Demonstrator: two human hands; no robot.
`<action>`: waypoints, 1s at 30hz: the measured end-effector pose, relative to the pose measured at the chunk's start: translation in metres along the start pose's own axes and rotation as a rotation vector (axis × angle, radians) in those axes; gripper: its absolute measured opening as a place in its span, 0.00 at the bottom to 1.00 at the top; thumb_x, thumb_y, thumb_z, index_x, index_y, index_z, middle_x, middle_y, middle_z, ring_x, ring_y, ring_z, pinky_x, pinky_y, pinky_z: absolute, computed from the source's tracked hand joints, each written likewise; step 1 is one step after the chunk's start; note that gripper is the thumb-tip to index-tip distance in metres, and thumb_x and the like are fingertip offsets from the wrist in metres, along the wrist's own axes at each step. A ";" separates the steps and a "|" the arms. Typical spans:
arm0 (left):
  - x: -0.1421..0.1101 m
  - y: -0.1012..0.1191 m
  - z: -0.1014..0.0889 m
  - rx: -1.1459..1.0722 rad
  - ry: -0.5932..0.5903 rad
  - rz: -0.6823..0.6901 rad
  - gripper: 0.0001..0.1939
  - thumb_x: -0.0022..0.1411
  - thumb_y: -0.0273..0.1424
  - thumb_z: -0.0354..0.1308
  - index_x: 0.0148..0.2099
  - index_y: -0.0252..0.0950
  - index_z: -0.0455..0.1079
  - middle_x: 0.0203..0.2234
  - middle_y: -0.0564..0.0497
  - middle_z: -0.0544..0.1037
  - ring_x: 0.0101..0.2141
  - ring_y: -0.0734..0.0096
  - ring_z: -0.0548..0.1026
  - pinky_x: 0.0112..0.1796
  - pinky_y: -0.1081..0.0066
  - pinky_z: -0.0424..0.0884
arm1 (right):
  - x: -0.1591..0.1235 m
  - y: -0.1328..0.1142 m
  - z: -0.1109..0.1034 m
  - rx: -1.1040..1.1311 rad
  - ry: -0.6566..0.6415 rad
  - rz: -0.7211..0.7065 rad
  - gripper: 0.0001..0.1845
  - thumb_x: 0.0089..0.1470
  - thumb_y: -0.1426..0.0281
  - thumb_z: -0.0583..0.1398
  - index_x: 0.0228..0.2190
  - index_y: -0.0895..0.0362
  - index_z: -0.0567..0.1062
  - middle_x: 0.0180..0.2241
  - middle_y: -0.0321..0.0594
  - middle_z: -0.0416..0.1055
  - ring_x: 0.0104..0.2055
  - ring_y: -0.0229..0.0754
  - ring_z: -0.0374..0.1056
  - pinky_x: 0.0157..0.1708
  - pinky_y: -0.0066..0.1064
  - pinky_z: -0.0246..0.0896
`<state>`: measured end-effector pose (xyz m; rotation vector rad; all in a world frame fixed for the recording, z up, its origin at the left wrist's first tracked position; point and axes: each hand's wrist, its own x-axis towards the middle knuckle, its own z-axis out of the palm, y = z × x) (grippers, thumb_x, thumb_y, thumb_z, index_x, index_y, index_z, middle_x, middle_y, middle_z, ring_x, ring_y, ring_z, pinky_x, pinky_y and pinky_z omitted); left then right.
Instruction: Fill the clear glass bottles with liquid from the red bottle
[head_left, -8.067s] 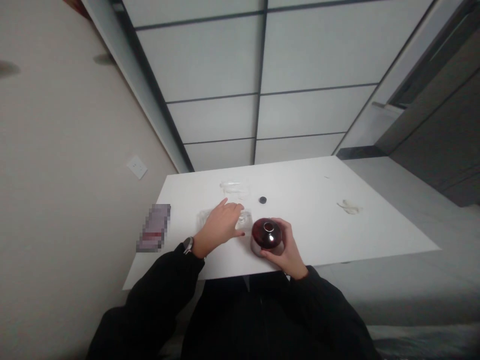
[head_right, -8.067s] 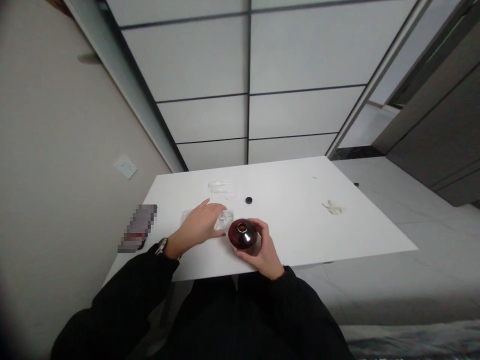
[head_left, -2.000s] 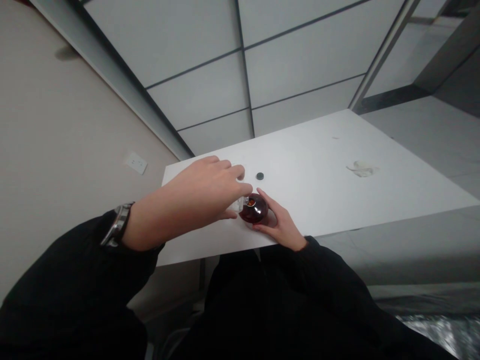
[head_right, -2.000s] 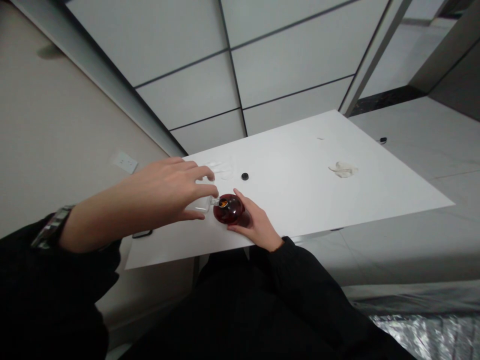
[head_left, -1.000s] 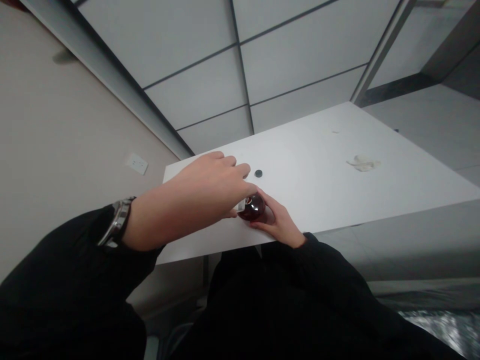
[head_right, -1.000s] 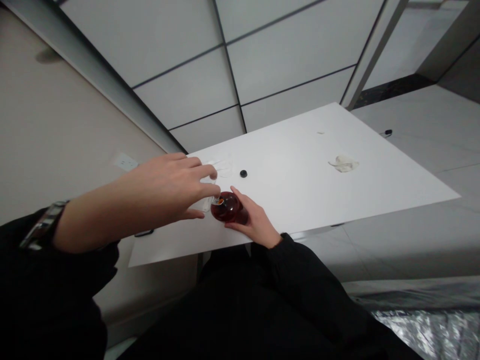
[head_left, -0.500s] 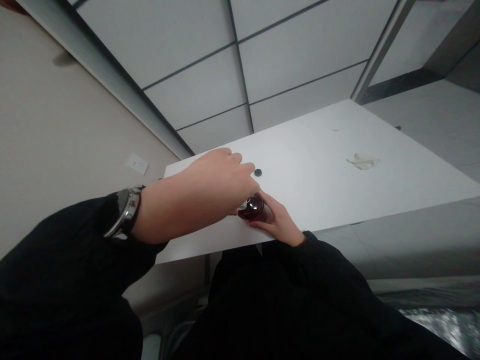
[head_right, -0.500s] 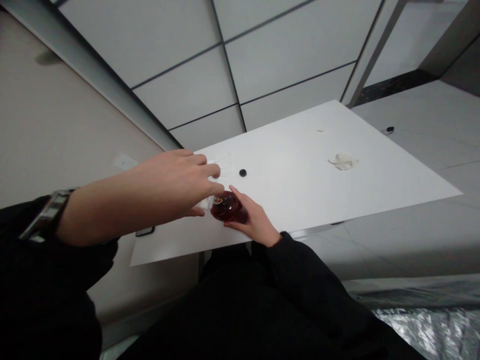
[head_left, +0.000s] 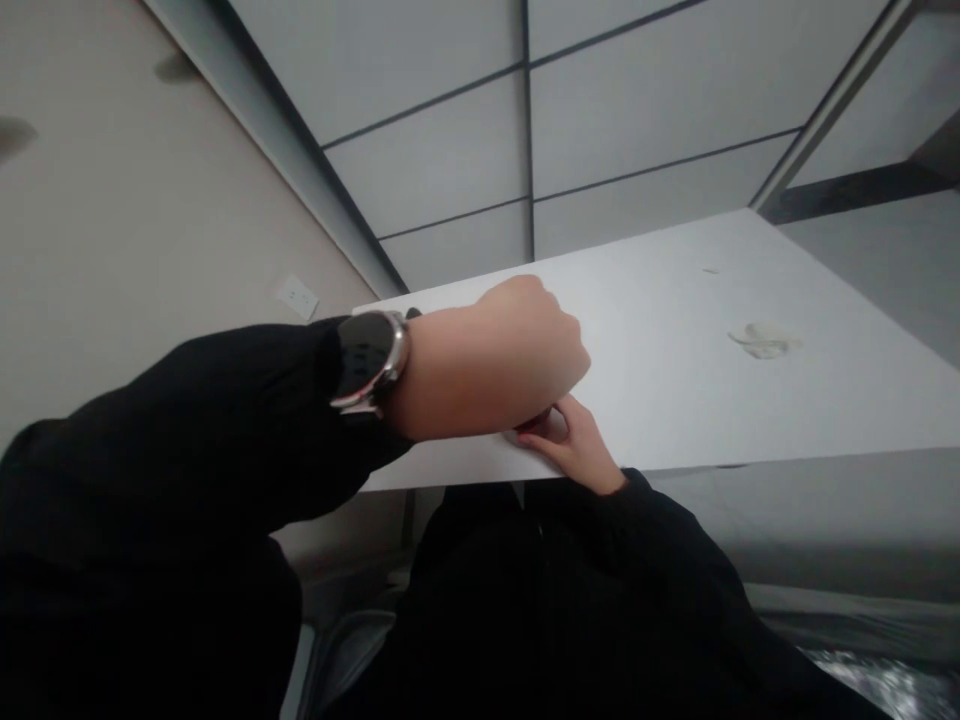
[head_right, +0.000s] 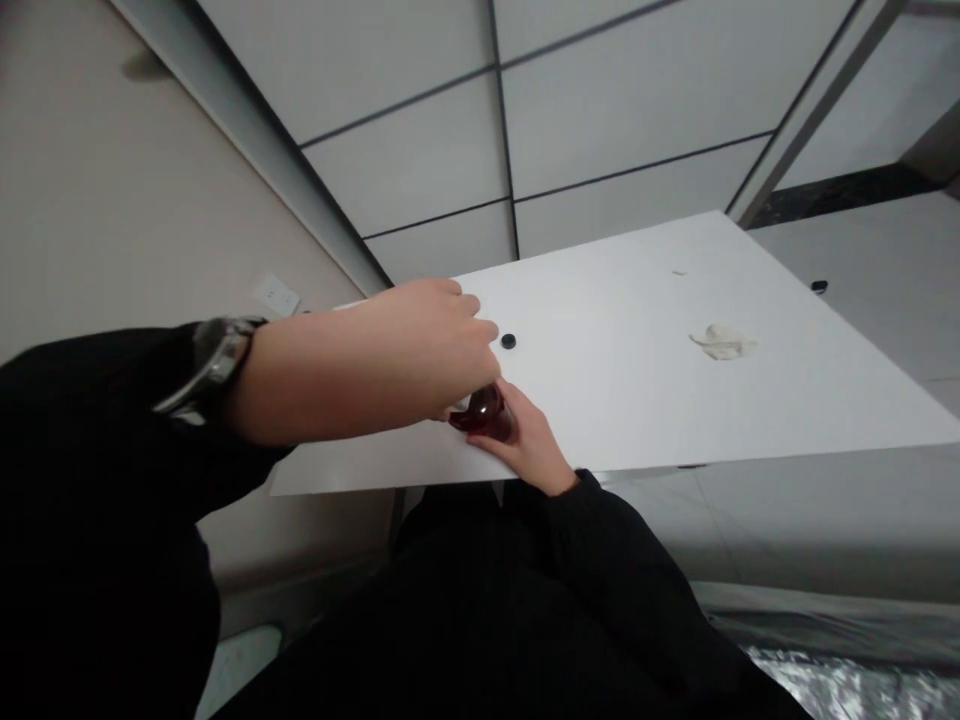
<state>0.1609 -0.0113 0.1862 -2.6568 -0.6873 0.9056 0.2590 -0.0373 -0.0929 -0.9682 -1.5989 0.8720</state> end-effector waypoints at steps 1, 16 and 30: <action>0.000 0.000 0.002 -0.013 0.019 -0.001 0.13 0.65 0.19 0.57 0.36 0.37 0.81 0.37 0.46 0.85 0.38 0.59 0.79 0.39 0.62 0.68 | -0.001 0.001 0.000 -0.006 0.003 0.007 0.40 0.52 0.55 0.72 0.61 0.52 0.70 0.61 0.52 0.74 0.62 0.64 0.71 0.62 0.60 0.67; -0.038 -0.069 0.105 -0.449 0.351 -0.211 0.33 0.63 0.42 0.65 0.67 0.45 0.62 0.60 0.48 0.72 0.51 0.53 0.76 0.49 0.62 0.69 | -0.005 -0.008 -0.010 -0.087 0.120 0.025 0.47 0.47 0.57 0.75 0.64 0.50 0.67 0.63 0.52 0.70 0.62 0.59 0.71 0.56 0.53 0.75; 0.018 -0.047 0.233 -0.815 0.436 -0.331 0.34 0.62 0.42 0.65 0.66 0.33 0.65 0.60 0.40 0.70 0.49 0.52 0.79 0.50 0.58 0.73 | 0.022 -0.001 -0.045 -0.256 0.297 -0.135 0.44 0.48 0.59 0.74 0.63 0.48 0.68 0.61 0.49 0.69 0.63 0.59 0.69 0.61 0.59 0.67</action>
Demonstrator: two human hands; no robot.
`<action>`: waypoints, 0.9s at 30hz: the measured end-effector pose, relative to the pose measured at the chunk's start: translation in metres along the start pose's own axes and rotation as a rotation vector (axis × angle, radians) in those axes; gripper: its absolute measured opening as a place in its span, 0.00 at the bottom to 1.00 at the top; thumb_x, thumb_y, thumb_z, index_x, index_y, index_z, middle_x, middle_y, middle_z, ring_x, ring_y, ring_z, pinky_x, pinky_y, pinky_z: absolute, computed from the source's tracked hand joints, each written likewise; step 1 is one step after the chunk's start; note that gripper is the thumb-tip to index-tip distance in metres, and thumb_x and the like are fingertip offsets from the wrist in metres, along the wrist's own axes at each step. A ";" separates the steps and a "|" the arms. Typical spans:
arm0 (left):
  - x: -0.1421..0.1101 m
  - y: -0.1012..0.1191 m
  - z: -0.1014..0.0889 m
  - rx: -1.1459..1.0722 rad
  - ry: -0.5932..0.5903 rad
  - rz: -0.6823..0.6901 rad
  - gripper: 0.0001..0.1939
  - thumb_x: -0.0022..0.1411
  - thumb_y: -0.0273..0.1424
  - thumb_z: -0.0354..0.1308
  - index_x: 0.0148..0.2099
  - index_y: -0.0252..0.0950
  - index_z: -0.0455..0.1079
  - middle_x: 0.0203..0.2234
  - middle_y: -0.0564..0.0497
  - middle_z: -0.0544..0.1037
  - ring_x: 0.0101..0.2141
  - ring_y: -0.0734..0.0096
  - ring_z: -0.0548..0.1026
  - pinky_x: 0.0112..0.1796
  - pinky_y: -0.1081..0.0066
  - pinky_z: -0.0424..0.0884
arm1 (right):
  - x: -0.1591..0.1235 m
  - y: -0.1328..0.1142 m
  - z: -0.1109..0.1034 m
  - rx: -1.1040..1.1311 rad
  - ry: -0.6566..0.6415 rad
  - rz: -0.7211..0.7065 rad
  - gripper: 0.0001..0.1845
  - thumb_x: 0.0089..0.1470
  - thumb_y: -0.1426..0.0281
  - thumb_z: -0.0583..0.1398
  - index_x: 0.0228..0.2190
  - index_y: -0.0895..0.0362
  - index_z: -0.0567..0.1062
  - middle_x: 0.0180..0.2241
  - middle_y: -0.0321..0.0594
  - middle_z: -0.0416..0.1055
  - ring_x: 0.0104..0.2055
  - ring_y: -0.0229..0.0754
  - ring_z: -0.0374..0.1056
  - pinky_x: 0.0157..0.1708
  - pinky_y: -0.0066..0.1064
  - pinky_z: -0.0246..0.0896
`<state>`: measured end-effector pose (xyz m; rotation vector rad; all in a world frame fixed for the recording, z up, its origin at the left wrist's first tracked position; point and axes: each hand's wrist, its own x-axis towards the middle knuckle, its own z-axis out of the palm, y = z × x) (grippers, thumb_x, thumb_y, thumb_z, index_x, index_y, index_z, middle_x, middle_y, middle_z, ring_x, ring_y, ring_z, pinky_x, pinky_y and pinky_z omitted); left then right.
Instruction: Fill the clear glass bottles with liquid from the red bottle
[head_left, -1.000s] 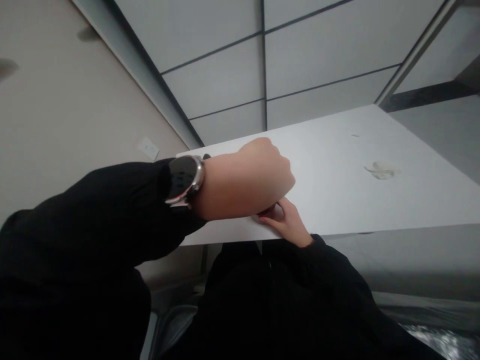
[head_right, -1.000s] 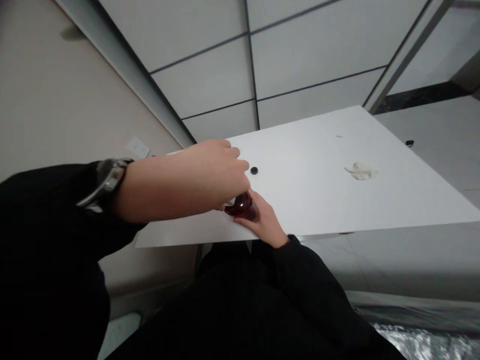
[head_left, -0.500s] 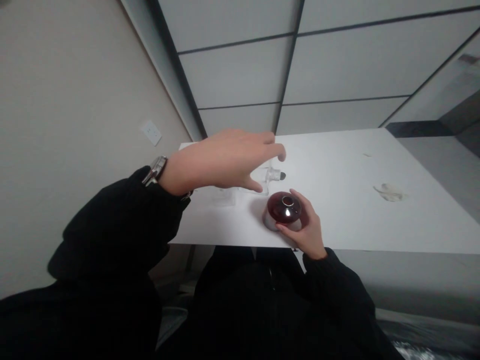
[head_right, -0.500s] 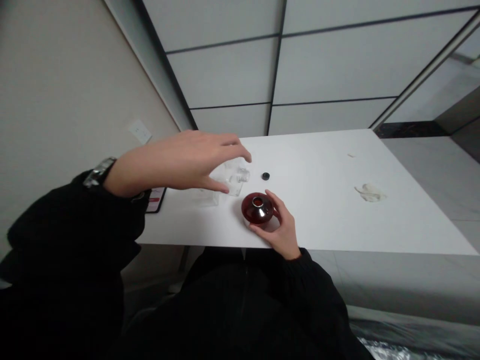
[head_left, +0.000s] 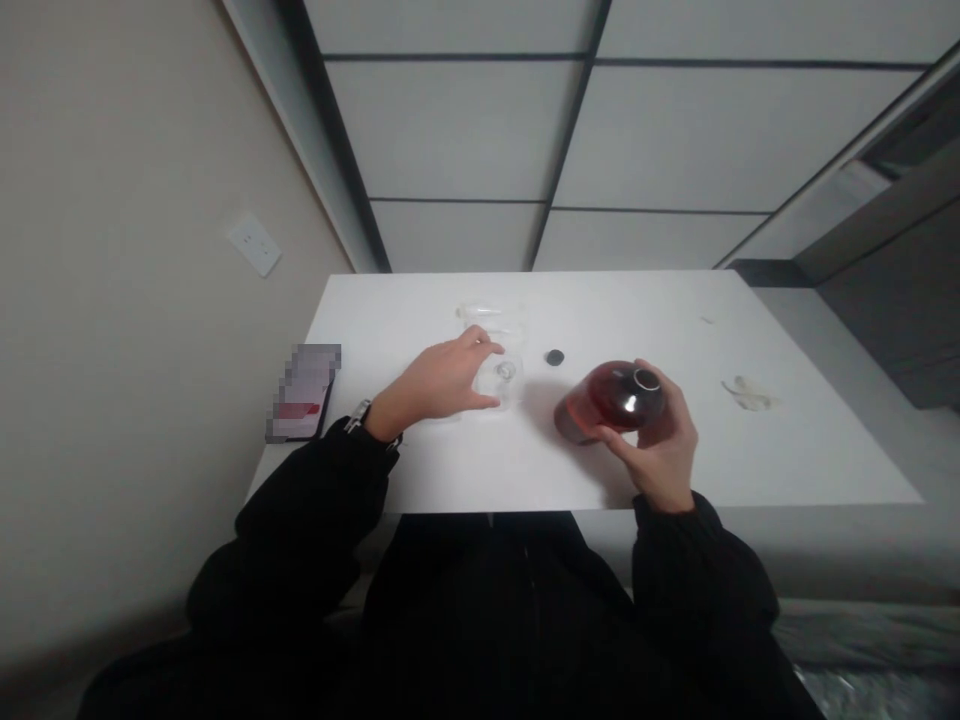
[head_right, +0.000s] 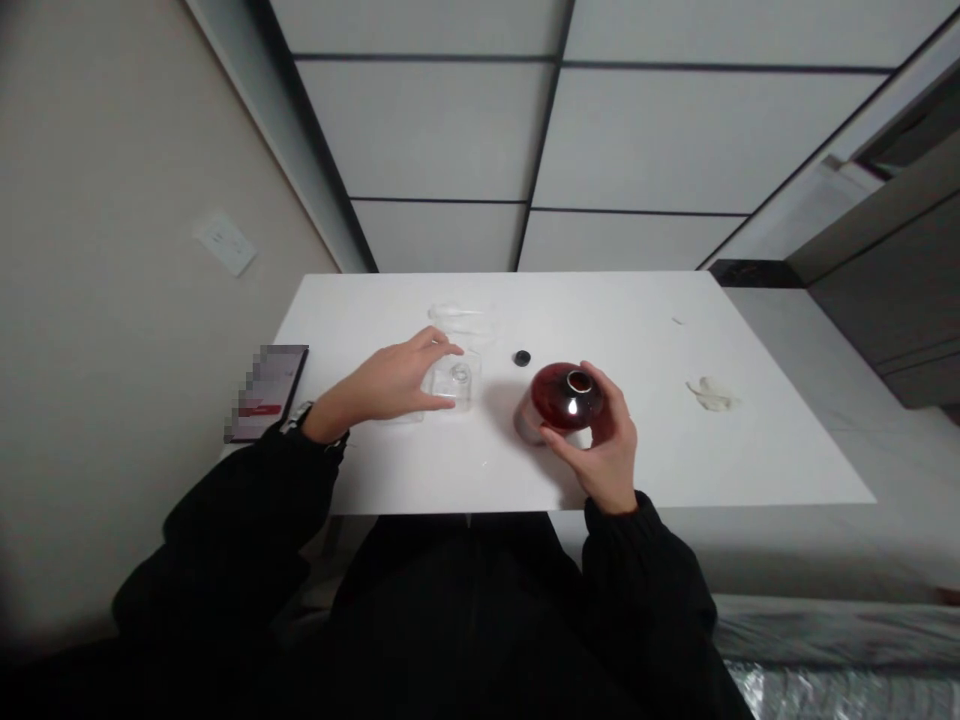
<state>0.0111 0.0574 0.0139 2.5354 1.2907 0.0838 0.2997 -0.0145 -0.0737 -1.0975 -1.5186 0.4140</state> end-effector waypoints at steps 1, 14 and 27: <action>0.002 -0.002 0.004 0.007 0.017 0.017 0.33 0.62 0.42 0.65 0.65 0.33 0.66 0.59 0.39 0.71 0.51 0.51 0.78 0.51 0.58 0.73 | 0.003 0.003 0.000 -0.005 0.007 -0.005 0.44 0.47 0.60 0.75 0.63 0.48 0.68 0.61 0.48 0.69 0.63 0.58 0.69 0.61 0.58 0.68; -0.057 -0.031 0.032 -0.293 0.393 -0.127 0.56 0.54 0.47 0.74 0.75 0.42 0.46 0.71 0.36 0.59 0.68 0.43 0.64 0.67 0.44 0.61 | 0.008 0.021 0.004 0.085 0.001 0.181 0.42 0.46 0.61 0.74 0.61 0.46 0.69 0.62 0.47 0.68 0.63 0.59 0.68 0.57 0.56 0.72; -0.094 0.005 0.088 -0.730 0.598 -0.452 0.37 0.55 0.43 0.72 0.63 0.42 0.64 0.59 0.43 0.76 0.61 0.51 0.74 0.59 0.48 0.74 | -0.002 0.013 0.003 0.038 -0.013 0.249 0.47 0.40 0.58 0.76 0.56 0.50 0.62 0.55 0.48 0.67 0.55 0.57 0.72 0.55 0.57 0.72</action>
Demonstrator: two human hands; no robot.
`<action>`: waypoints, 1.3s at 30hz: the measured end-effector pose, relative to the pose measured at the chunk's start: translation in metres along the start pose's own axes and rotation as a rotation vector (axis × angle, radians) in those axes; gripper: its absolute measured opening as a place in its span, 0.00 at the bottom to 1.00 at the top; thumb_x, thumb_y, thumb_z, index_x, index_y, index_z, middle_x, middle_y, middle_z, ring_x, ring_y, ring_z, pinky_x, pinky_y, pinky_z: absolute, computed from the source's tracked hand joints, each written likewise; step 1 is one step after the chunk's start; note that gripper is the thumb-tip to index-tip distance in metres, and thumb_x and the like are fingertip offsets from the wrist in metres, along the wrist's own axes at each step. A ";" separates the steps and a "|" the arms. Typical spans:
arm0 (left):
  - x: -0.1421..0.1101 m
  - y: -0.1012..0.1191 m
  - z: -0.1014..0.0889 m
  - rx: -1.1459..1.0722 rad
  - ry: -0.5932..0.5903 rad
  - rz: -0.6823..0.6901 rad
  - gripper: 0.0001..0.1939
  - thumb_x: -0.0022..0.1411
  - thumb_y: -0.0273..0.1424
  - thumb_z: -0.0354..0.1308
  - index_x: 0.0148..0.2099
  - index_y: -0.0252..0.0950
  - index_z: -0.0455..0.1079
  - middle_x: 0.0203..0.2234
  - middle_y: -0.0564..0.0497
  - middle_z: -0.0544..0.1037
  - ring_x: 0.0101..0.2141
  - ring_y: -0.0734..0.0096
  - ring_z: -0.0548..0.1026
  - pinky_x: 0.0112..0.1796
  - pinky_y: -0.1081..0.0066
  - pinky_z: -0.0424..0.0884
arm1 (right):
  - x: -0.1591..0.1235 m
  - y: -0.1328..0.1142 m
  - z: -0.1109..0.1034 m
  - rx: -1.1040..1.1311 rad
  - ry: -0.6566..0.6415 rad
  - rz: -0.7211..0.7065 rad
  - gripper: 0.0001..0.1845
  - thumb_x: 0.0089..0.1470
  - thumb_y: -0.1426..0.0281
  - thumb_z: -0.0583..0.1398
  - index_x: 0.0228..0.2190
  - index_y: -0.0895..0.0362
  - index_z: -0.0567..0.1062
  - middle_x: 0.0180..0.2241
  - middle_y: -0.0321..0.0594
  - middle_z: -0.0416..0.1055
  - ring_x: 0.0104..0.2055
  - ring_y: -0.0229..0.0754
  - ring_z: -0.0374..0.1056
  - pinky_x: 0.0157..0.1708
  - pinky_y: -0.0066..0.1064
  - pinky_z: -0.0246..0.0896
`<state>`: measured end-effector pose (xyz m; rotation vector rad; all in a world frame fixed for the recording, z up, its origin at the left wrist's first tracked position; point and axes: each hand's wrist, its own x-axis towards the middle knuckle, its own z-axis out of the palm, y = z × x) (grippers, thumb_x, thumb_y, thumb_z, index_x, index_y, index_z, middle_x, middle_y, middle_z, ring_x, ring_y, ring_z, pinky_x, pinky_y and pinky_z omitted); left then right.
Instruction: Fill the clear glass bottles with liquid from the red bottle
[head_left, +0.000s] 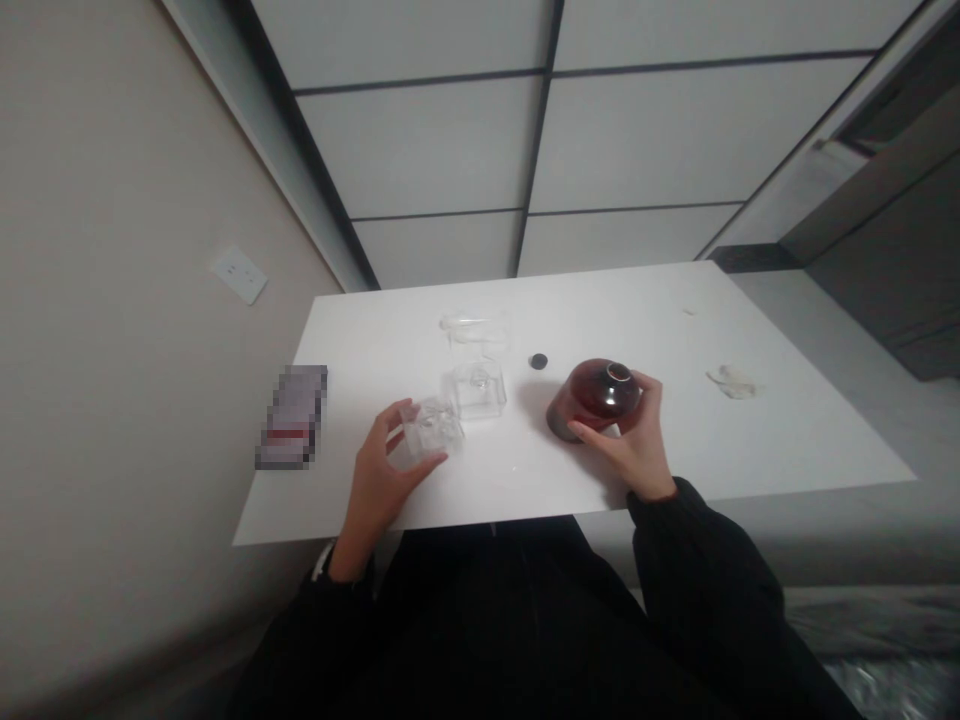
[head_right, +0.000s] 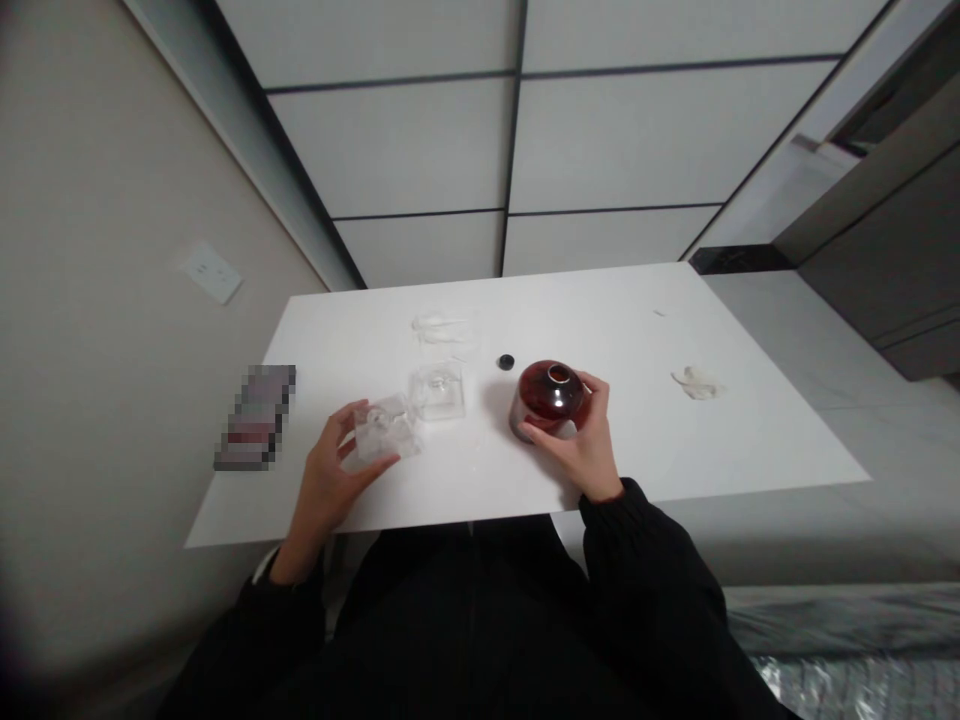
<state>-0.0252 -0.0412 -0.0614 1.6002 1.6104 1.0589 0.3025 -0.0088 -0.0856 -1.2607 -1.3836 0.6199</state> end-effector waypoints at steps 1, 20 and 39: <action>-0.008 0.003 0.004 -0.014 -0.011 0.007 0.37 0.55 0.42 0.72 0.64 0.42 0.64 0.58 0.43 0.76 0.61 0.50 0.75 0.58 0.48 0.75 | -0.003 -0.004 -0.003 -0.013 -0.005 -0.022 0.46 0.41 0.57 0.76 0.56 0.50 0.62 0.55 0.48 0.67 0.55 0.57 0.72 0.54 0.56 0.73; -0.035 0.013 0.059 -0.003 -0.145 0.179 0.38 0.56 0.40 0.75 0.64 0.44 0.63 0.59 0.43 0.75 0.58 0.51 0.76 0.57 0.49 0.78 | -0.009 -0.054 -0.033 -0.412 -0.387 -0.553 0.40 0.56 0.65 0.70 0.66 0.49 0.64 0.56 0.52 0.76 0.56 0.57 0.76 0.51 0.51 0.77; -0.035 0.012 0.057 -0.003 -0.163 0.206 0.39 0.58 0.42 0.74 0.67 0.46 0.62 0.60 0.43 0.74 0.60 0.51 0.74 0.60 0.48 0.74 | 0.002 -0.064 -0.029 -0.706 -0.432 -0.731 0.44 0.60 0.69 0.67 0.70 0.44 0.56 0.56 0.50 0.77 0.55 0.60 0.75 0.56 0.62 0.71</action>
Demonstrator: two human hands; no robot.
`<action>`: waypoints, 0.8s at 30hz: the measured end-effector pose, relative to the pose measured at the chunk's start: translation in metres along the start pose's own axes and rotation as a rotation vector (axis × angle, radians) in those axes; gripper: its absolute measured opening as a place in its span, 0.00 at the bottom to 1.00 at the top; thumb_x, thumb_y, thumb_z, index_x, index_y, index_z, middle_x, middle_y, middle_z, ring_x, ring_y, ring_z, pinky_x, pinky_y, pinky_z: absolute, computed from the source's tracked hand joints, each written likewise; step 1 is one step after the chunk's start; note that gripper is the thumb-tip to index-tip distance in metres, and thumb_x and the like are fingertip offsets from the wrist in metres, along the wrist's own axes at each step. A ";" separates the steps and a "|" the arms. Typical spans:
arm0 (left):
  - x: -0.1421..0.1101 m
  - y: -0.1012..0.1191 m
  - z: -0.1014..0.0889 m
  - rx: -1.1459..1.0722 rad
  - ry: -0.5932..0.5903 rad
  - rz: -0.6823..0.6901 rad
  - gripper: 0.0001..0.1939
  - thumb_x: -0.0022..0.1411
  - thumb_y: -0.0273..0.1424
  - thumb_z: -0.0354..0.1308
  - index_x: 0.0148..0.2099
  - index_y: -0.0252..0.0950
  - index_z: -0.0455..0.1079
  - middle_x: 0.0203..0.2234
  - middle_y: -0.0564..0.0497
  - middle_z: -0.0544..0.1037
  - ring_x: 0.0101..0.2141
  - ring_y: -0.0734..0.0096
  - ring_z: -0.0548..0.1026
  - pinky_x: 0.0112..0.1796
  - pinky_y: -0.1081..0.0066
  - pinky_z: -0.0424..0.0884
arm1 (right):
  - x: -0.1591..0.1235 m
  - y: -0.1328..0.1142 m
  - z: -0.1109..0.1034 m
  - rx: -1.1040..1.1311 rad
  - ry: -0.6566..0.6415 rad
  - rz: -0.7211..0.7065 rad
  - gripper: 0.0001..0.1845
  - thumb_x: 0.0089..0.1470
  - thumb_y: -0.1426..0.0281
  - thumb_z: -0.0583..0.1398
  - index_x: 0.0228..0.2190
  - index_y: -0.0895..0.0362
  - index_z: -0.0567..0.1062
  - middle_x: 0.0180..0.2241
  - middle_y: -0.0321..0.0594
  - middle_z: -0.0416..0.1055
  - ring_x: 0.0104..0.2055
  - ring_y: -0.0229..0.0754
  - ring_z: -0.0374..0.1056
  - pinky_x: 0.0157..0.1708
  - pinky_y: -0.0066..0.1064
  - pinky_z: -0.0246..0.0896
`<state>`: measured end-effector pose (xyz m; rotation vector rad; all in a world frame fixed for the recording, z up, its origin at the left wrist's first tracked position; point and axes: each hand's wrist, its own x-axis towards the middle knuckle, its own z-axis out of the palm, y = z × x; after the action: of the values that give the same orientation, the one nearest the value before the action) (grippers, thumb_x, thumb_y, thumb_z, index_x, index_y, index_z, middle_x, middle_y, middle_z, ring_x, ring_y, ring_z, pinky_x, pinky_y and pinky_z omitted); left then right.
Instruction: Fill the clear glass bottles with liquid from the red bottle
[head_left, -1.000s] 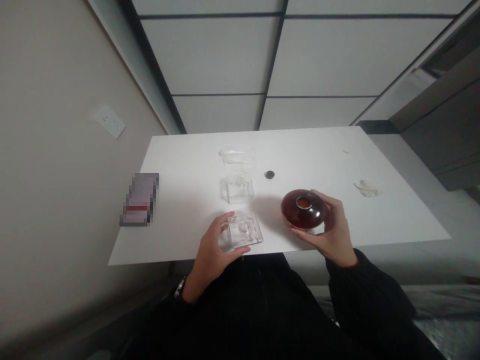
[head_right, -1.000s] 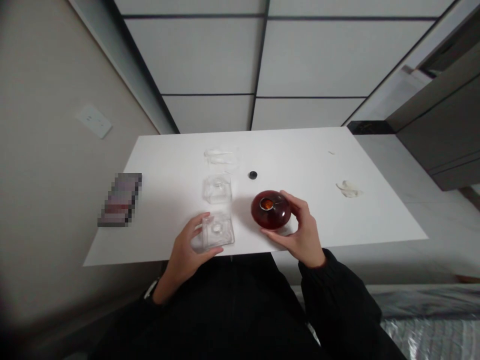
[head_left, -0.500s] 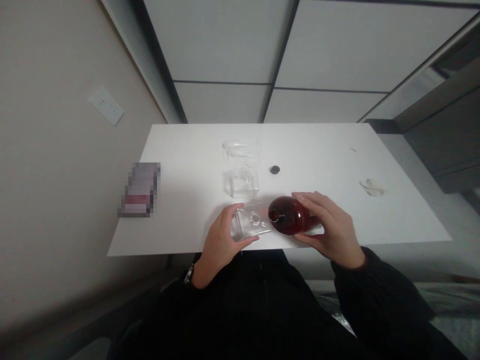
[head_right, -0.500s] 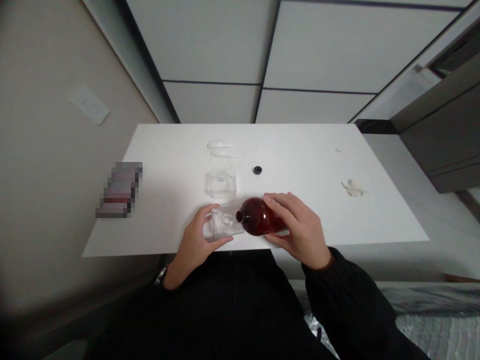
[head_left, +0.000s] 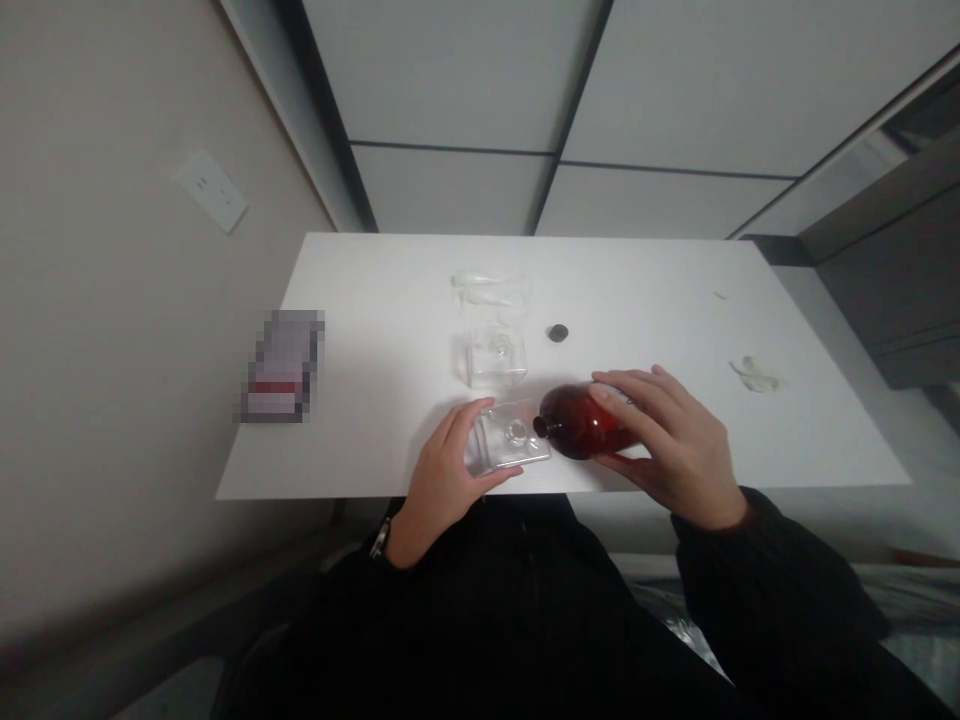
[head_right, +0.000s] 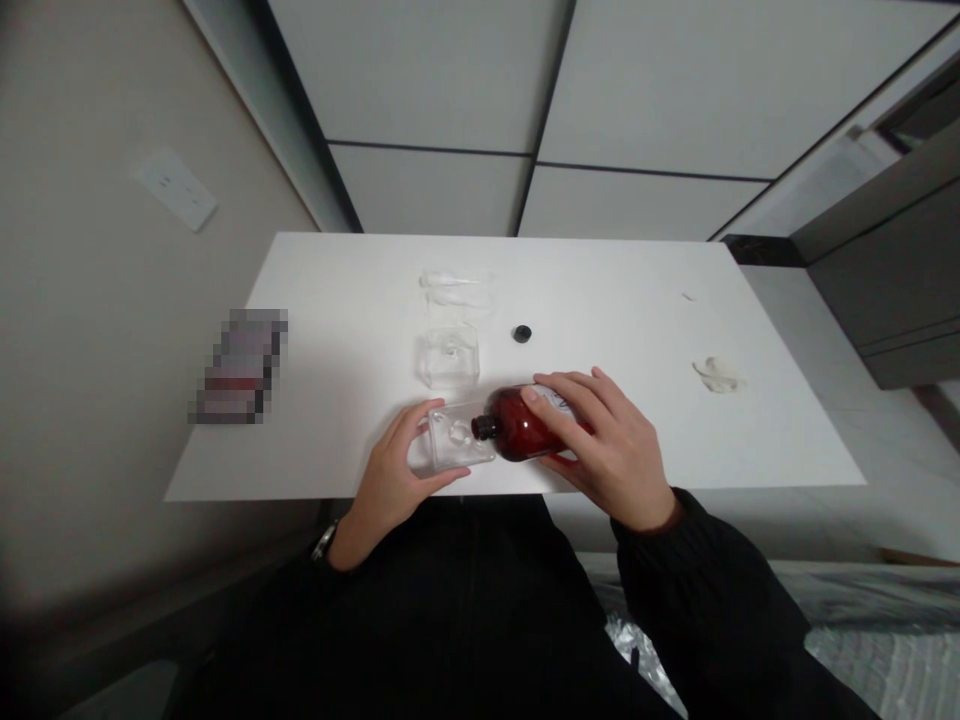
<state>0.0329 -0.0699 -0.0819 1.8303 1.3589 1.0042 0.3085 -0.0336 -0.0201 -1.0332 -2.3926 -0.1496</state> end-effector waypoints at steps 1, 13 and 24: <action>0.000 0.000 0.000 -0.003 0.001 0.000 0.39 0.58 0.41 0.74 0.67 0.46 0.62 0.60 0.43 0.74 0.60 0.51 0.74 0.60 0.48 0.74 | 0.000 0.000 -0.001 0.001 -0.004 0.001 0.44 0.59 0.70 0.67 0.70 0.43 0.57 0.57 0.50 0.77 0.55 0.60 0.75 0.56 0.62 0.71; 0.001 0.002 0.000 -0.003 -0.010 -0.011 0.39 0.58 0.42 0.73 0.66 0.46 0.61 0.60 0.43 0.74 0.60 0.51 0.74 0.60 0.48 0.74 | 0.006 0.001 -0.005 -0.015 -0.031 -0.023 0.44 0.58 0.73 0.67 0.69 0.42 0.58 0.58 0.48 0.76 0.56 0.59 0.74 0.57 0.62 0.70; 0.001 0.002 0.001 -0.007 0.005 0.019 0.39 0.59 0.43 0.73 0.67 0.46 0.61 0.60 0.44 0.74 0.59 0.52 0.74 0.60 0.49 0.74 | 0.010 -0.002 -0.008 -0.021 -0.032 -0.020 0.45 0.57 0.74 0.68 0.69 0.41 0.58 0.59 0.47 0.75 0.57 0.60 0.73 0.59 0.65 0.68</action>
<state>0.0345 -0.0698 -0.0809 1.8401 1.3415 1.0227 0.3052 -0.0313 -0.0080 -1.0287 -2.4358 -0.1662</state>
